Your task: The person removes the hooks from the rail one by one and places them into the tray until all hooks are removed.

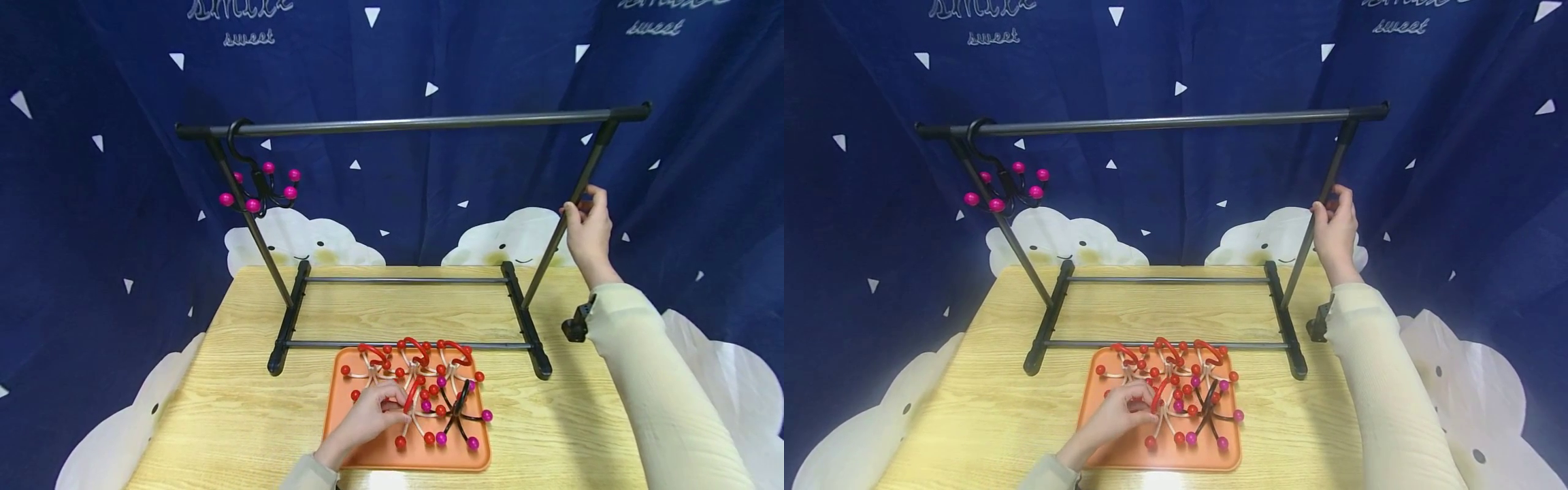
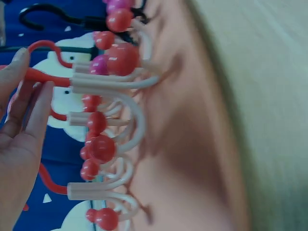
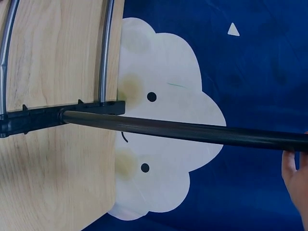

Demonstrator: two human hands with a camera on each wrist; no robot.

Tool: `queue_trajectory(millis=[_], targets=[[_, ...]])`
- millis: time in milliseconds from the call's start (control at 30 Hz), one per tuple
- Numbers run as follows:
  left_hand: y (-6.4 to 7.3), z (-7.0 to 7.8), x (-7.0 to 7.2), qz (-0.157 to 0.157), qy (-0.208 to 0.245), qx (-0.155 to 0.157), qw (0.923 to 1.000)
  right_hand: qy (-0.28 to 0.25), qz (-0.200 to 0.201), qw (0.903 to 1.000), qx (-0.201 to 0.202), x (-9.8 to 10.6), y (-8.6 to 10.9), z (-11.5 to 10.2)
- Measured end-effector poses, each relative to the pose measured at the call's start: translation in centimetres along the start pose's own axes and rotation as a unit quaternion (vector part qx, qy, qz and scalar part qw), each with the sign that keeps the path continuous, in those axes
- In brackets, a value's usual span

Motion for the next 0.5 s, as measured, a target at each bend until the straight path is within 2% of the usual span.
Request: queue_trajectory(millis=[333,500], targets=[[0.1,-0.2,-0.1,-0.005,-0.007,0.007,0.9999,-0.005,0.003,1.0000,-0.007,0.2,-0.2,-0.1],[0.2,-1.9,0.0,-0.019,-0.006,0.026,0.9995,-0.004,-0.005,0.9999,-0.012,0.0,0.0,0.0]])
Point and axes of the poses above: each hand's wrist, its own y-axis away from the middle knuckle, its own x-axis out of the back of the hand, z = x × y, the point moved 5 cm from there along -y, towards the middle knuckle, and after that the axes turned 7 degrees about -y, right-handed, at the moved point
